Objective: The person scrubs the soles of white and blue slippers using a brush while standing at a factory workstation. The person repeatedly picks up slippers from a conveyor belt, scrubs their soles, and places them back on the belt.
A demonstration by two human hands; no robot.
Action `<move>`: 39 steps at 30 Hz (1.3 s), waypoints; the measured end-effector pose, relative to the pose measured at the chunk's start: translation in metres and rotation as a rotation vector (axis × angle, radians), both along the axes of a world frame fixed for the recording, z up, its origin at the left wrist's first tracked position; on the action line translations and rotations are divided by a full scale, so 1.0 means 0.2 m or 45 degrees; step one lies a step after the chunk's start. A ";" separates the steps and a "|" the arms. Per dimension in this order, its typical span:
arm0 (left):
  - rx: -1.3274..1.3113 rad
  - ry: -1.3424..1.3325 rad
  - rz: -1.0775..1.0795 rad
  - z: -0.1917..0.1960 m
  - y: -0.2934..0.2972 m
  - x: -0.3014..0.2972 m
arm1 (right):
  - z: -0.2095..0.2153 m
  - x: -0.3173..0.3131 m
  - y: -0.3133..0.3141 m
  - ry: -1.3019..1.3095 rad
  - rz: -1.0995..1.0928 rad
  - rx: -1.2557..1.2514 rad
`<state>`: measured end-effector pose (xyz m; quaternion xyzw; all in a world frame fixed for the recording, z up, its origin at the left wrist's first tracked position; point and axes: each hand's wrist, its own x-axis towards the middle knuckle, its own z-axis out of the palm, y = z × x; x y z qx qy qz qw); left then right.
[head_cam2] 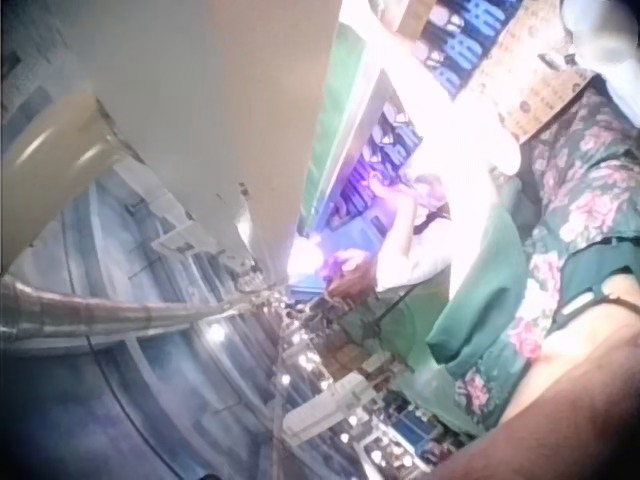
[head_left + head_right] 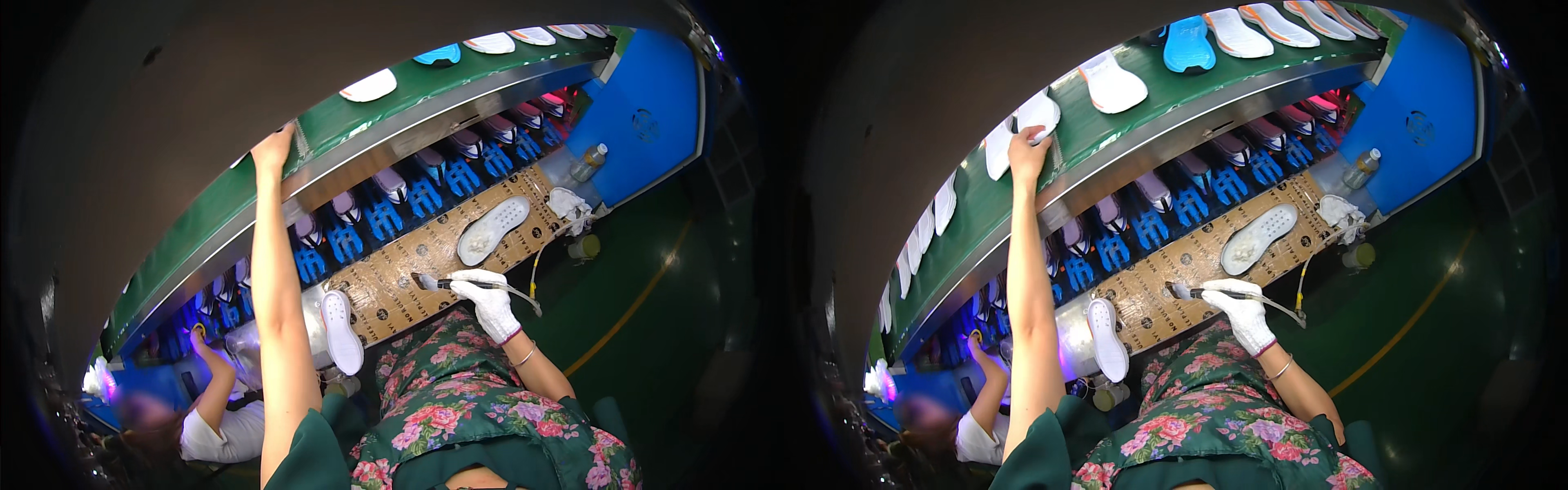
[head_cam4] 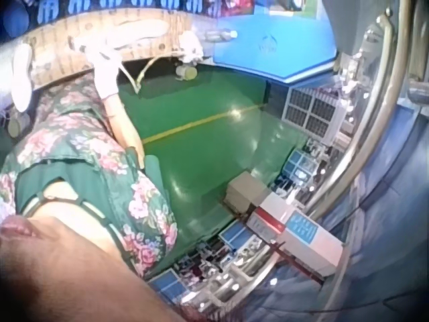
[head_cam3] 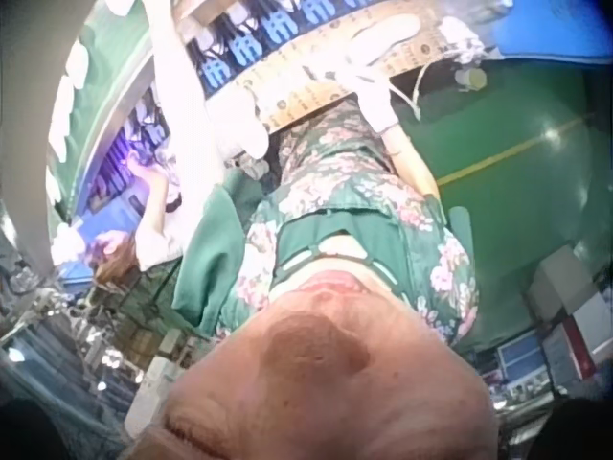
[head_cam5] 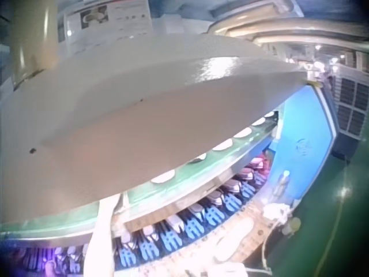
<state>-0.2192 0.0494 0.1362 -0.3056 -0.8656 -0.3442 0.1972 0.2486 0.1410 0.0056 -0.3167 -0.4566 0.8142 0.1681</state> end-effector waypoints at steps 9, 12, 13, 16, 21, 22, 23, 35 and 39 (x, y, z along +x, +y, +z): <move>0.913 -0.079 -0.343 0.09 -0.80 0.50 | 0.13 -0.10 0.08 0.257 -0.095 -0.183; 1.223 -0.103 -0.257 0.12 -1.03 0.72 | 0.18 -0.13 0.16 0.459 -0.057 -0.383; 1.333 -0.215 -0.198 0.15 -1.04 0.81 | 0.24 -0.14 0.17 0.507 -0.013 -0.416; 1.184 -0.569 -0.069 0.06 -1.02 0.97 | 0.42 -0.18 0.14 0.582 0.107 -0.496; 0.839 -1.410 -0.310 -0.28 -0.75 1.23 | 0.53 -0.26 -0.04 0.545 0.418 -0.204; 0.869 -1.574 -0.348 -0.35 -0.71 1.29 | 0.53 -0.27 -0.07 0.514 0.454 -0.085; 0.926 -1.716 -0.361 -0.41 -0.68 1.34 | 0.51 -0.28 -0.08 0.508 0.464 -0.116; 1.377 -2.581 -0.412 -0.65 -0.64 1.88 | 0.39 -0.20 -0.01 0.455 0.485 0.370; 1.447 -2.472 -0.654 -0.57 -0.54 1.87 | 0.43 -0.21 -0.01 0.326 0.450 0.664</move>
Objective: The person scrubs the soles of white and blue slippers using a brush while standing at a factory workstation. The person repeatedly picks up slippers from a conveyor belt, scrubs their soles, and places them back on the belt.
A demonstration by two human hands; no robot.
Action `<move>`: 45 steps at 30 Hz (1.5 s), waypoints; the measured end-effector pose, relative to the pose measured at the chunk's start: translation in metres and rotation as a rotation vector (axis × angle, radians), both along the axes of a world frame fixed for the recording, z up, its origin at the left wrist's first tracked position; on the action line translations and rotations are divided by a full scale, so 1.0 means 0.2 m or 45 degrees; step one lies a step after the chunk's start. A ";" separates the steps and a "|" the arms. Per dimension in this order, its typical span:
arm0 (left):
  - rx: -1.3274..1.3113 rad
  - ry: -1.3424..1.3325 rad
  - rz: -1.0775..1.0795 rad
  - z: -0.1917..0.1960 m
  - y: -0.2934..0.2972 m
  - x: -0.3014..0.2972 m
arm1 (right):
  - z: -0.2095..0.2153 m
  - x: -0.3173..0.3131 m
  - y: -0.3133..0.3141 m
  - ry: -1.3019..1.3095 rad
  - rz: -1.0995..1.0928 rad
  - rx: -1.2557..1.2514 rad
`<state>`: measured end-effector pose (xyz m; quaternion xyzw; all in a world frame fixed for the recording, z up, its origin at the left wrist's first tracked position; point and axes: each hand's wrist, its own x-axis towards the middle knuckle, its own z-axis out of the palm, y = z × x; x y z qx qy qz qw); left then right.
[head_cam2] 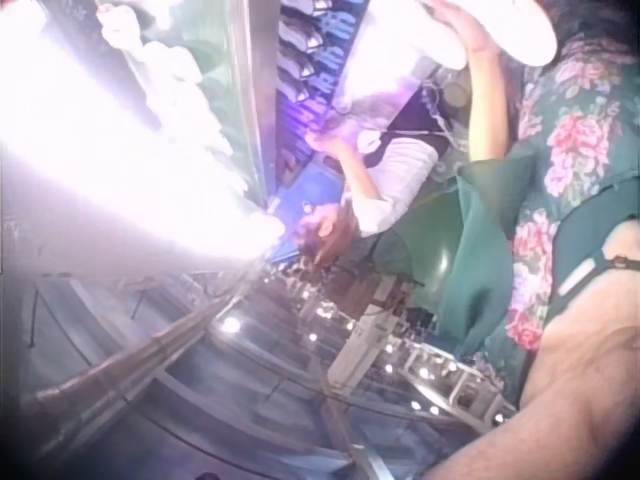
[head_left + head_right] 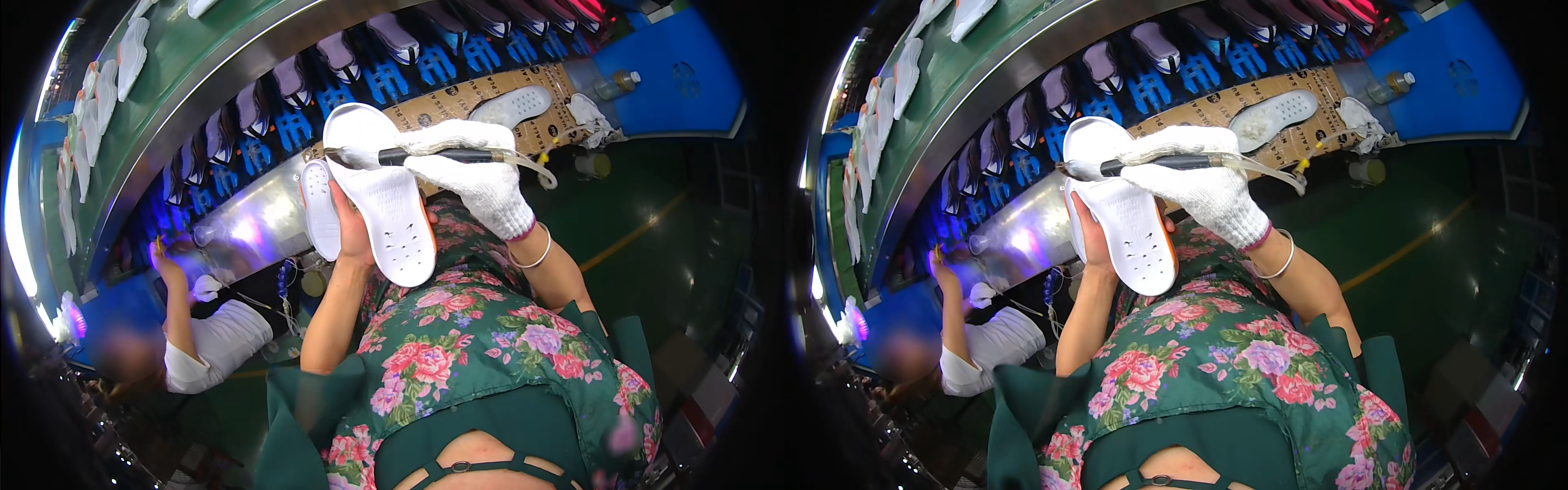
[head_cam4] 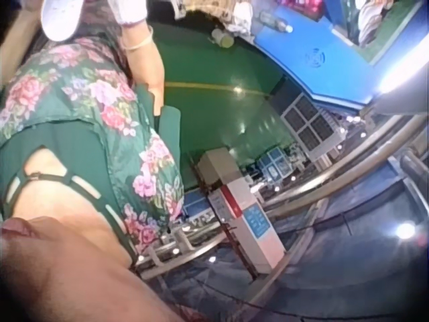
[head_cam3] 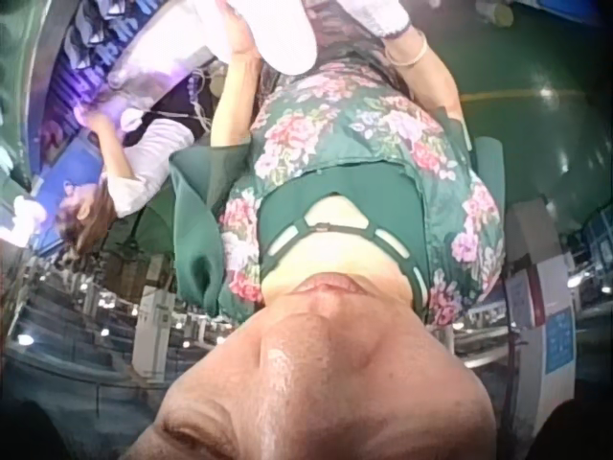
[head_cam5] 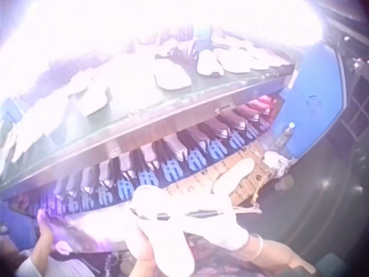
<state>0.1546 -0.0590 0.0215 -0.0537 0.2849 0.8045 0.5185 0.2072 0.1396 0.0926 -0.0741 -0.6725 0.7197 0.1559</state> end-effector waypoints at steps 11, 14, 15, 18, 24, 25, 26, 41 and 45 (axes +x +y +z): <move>0.818 0.179 0.043 -0.01 0.18 -0.03 | 0.05 -0.14 0.04 0.560 -0.267 0.883; 0.096 0.330 0.126 0.00 0.16 0.03 | 0.03 -0.06 -0.01 0.446 -0.196 1.081; -0.232 0.379 0.183 0.01 0.15 0.04 | 0.01 -0.03 -0.02 0.448 -0.131 1.161; -0.308 0.344 0.183 0.02 0.14 0.03 | -0.01 0.00 -0.10 0.388 -0.035 0.852; -0.225 0.420 0.244 -0.04 0.08 -0.01 | 0.04 -0.07 -0.03 0.411 -0.219 0.547; -0.222 0.420 0.264 -0.03 0.09 -0.01 | 0.03 -0.06 -0.04 0.419 -0.188 0.651; -0.218 0.422 0.284 -0.02 0.11 -0.02 | 0.01 -0.06 -0.05 0.434 -0.159 0.754; 0.234 0.203 0.162 -0.16 0.04 -0.17 | 0.00 0.03 -0.18 0.529 0.093 0.829; 0.074 0.172 0.235 -0.08 0.03 -0.18 | -0.01 -0.02 -0.07 0.368 -0.011 0.659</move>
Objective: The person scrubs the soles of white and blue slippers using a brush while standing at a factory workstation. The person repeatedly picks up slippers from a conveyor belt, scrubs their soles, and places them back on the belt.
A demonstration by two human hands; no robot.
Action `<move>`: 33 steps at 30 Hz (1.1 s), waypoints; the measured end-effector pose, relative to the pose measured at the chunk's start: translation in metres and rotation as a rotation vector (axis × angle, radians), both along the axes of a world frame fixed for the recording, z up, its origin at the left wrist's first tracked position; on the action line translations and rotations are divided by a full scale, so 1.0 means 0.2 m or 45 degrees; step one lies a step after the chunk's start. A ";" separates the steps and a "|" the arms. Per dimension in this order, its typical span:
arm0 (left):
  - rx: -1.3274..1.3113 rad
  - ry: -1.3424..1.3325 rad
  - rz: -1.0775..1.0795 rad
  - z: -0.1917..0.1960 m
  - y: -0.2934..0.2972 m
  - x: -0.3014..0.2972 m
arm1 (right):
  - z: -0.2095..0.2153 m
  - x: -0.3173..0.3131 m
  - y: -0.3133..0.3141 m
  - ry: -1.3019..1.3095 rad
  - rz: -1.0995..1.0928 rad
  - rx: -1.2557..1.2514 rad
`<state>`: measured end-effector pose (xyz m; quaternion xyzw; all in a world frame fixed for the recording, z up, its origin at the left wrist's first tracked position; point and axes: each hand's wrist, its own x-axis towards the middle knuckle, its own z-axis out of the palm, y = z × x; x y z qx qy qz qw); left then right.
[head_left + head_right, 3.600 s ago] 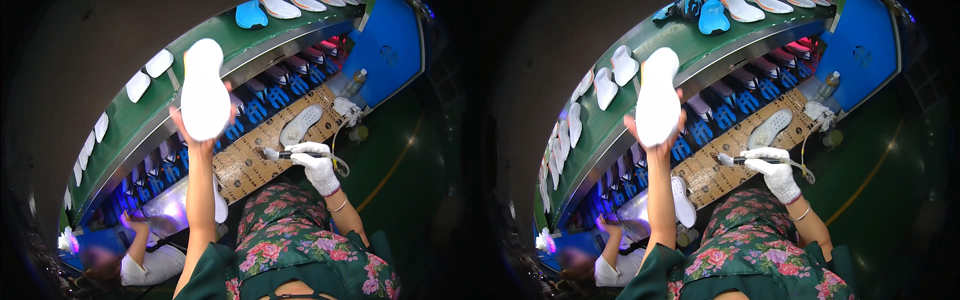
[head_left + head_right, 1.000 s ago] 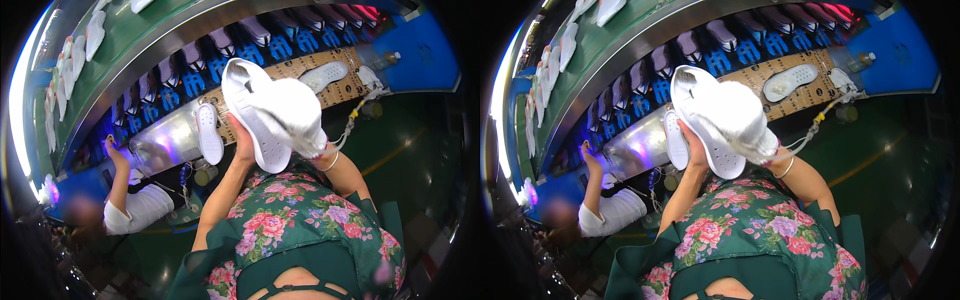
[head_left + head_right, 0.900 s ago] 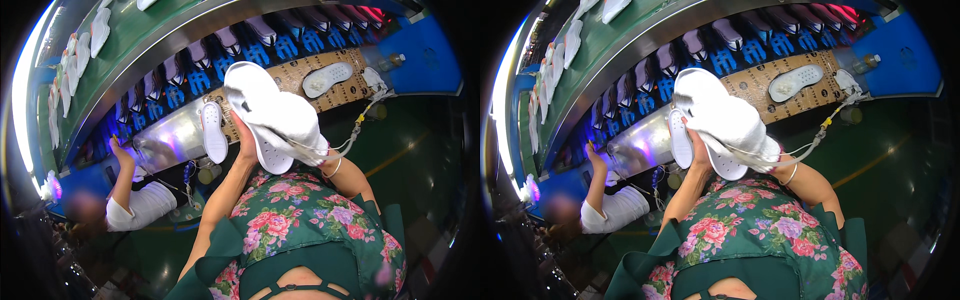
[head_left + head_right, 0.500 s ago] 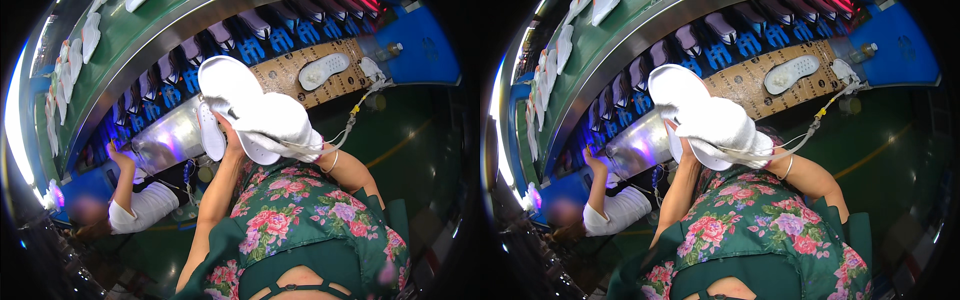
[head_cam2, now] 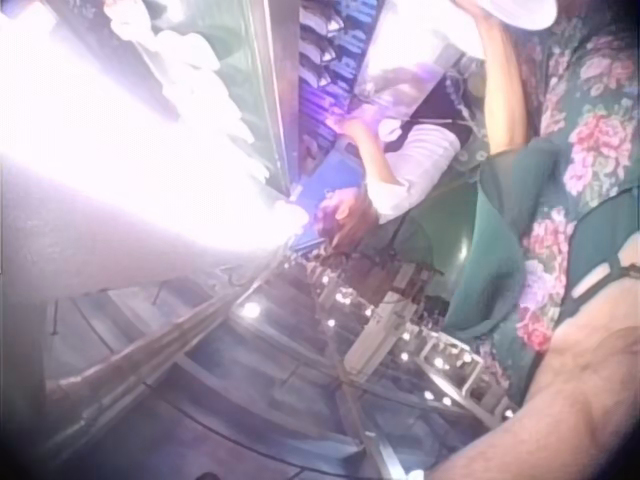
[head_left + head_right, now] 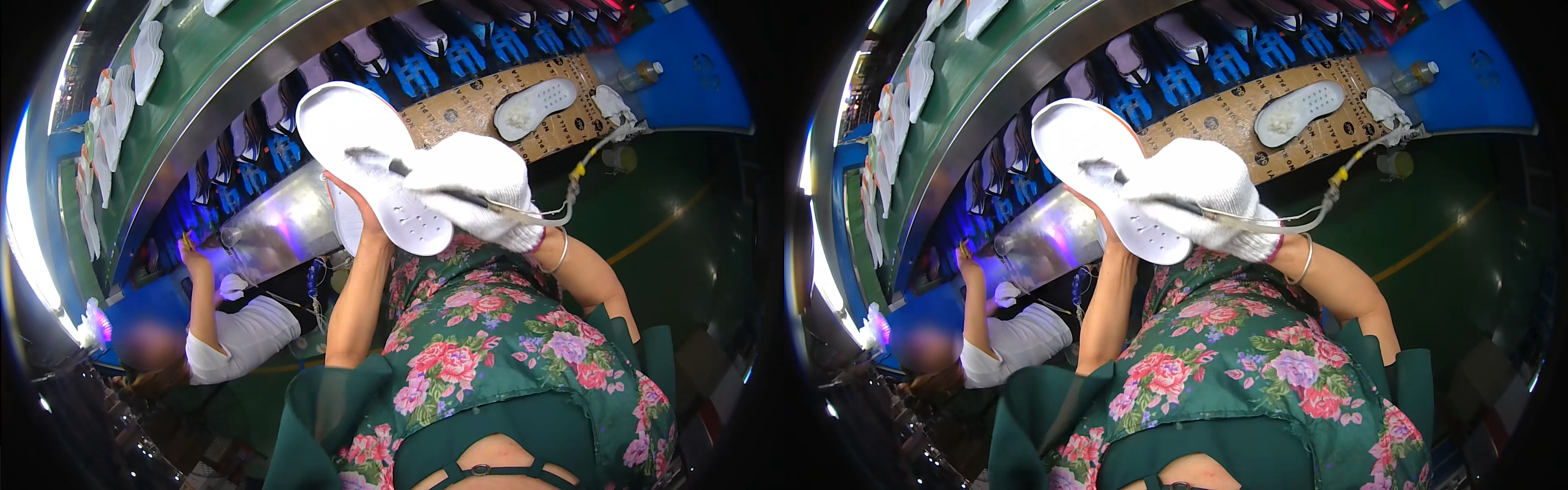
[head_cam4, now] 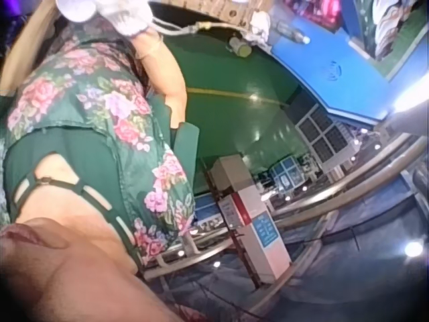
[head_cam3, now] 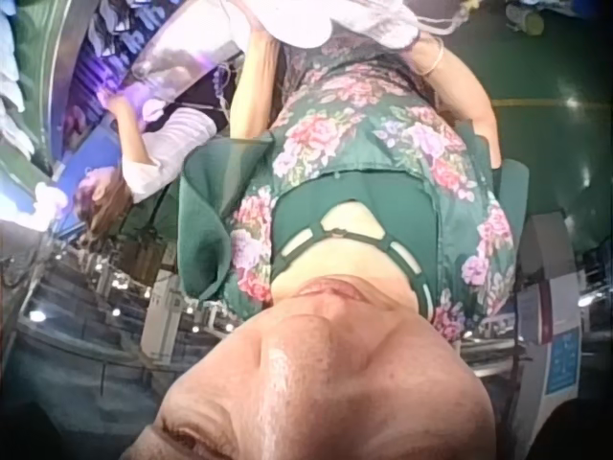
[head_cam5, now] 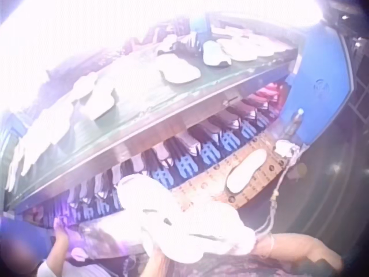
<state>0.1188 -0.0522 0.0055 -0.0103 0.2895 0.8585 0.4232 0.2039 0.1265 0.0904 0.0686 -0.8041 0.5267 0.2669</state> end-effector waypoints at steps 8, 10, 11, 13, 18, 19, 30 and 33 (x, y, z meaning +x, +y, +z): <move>0.328 -0.101 -0.228 -0.04 -0.02 -0.10 | -0.01 0.04 -0.09 0.147 0.295 -0.050; 0.231 -0.240 -0.072 -0.03 -0.02 -0.12 | -0.03 0.03 -0.05 0.071 0.117 0.017; 0.206 -0.228 -0.050 -0.01 -0.01 -0.13 | -0.05 0.02 -0.05 0.083 0.094 0.063; 0.236 -0.229 -0.038 0.02 0.01 -0.16 | -0.08 0.04 -0.11 0.192 0.086 0.268; 0.400 0.012 -0.041 0.01 0.03 -0.21 | -0.04 0.08 -0.11 0.145 0.312 0.112; 0.354 0.011 -0.064 0.05 0.04 -0.22 | -0.07 0.06 -0.11 0.177 0.188 0.180; 0.315 0.041 -0.048 0.01 0.04 -0.30 | -0.13 0.08 -0.09 0.109 0.149 0.201; 0.394 -0.078 -0.053 0.06 0.05 -0.30 | -0.10 0.12 -0.14 0.077 0.236 0.301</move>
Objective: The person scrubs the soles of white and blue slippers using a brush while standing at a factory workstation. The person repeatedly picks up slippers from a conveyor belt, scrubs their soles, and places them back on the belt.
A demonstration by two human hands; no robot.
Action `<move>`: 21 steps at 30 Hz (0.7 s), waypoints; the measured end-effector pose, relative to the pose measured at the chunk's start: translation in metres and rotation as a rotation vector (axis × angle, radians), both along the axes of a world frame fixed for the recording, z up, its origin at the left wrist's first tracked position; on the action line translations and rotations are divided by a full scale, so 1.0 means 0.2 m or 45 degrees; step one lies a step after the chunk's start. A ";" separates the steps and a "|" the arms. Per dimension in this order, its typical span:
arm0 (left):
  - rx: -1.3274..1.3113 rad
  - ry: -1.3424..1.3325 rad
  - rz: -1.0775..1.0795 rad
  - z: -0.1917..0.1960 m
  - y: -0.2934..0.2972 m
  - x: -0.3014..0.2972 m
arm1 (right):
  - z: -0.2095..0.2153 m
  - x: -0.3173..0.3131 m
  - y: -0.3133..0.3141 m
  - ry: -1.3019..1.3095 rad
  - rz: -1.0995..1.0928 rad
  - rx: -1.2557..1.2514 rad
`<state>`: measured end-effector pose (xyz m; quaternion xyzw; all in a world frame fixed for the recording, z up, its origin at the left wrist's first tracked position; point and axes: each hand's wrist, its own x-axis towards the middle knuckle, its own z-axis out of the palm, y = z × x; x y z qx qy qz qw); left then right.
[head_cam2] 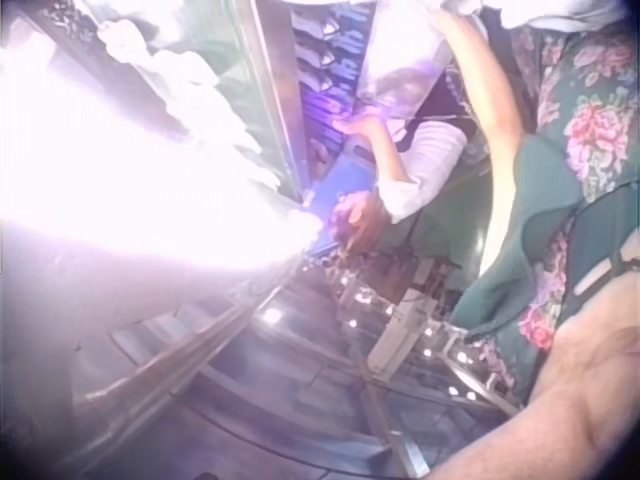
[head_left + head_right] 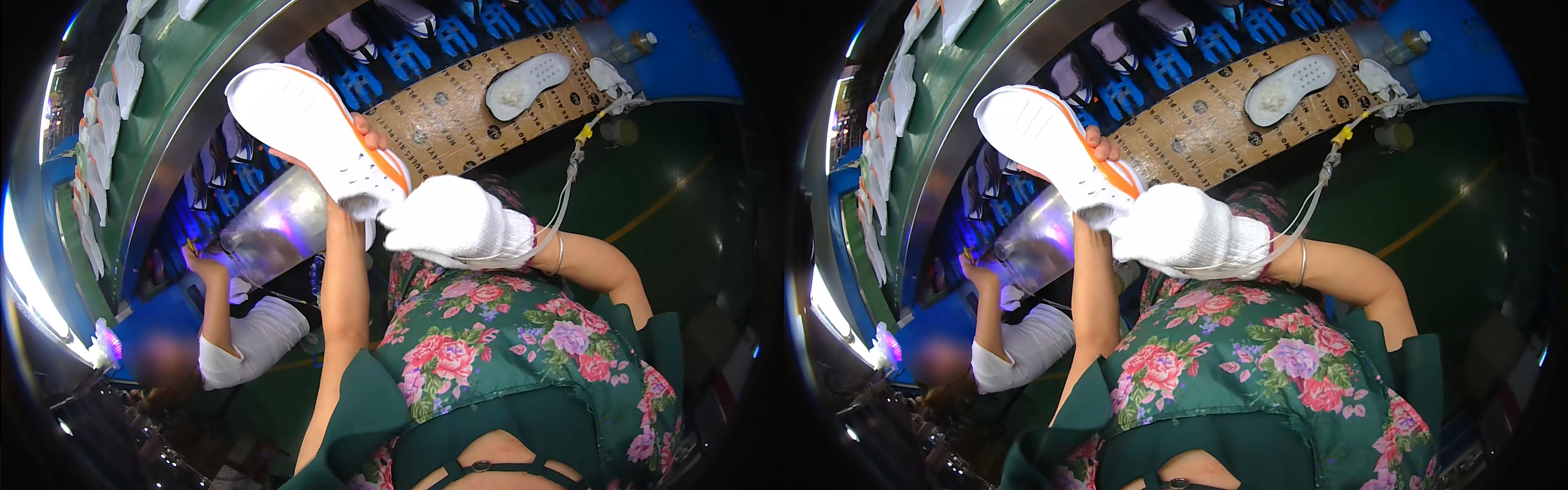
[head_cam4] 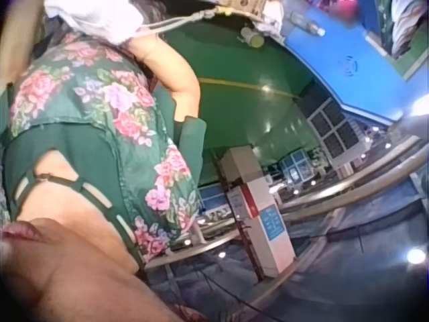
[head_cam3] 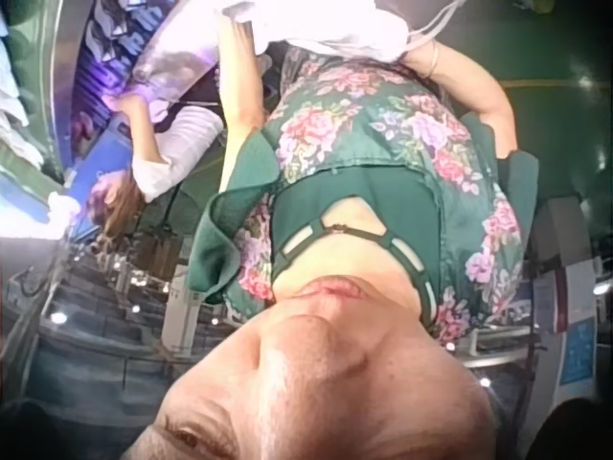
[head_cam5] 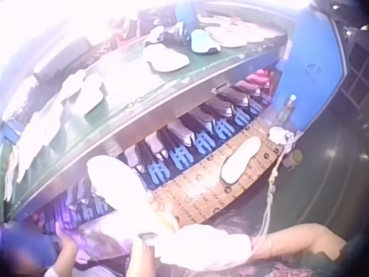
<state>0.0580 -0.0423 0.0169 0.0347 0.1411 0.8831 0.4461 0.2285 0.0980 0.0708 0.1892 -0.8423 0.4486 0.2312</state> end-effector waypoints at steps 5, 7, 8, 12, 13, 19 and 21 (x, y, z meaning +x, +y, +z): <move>-0.227 0.033 -0.102 0.01 -0.04 -0.02 | 0.05 -0.03 0.07 -0.062 0.174 -0.312; -0.265 0.131 -0.219 0.02 -0.03 -0.03 | 0.03 -0.04 0.05 0.018 -0.055 -0.028; -0.277 0.130 -0.241 0.01 -0.03 -0.06 | 0.01 -0.03 0.03 0.046 -0.059 0.060; -0.346 0.111 -0.342 0.04 -0.04 -0.10 | 0.02 0.01 -0.04 -0.022 0.023 0.060; -0.251 0.131 -0.403 0.04 -0.03 -0.10 | 0.01 0.02 -0.04 -0.042 0.083 -0.023; -0.200 0.117 -0.613 -0.04 -0.03 -0.14 | 0.05 -0.02 0.05 -0.060 0.027 -0.031; -0.307 0.159 -0.637 -0.06 -0.03 -0.15 | -0.01 -0.01 0.00 0.001 0.004 0.073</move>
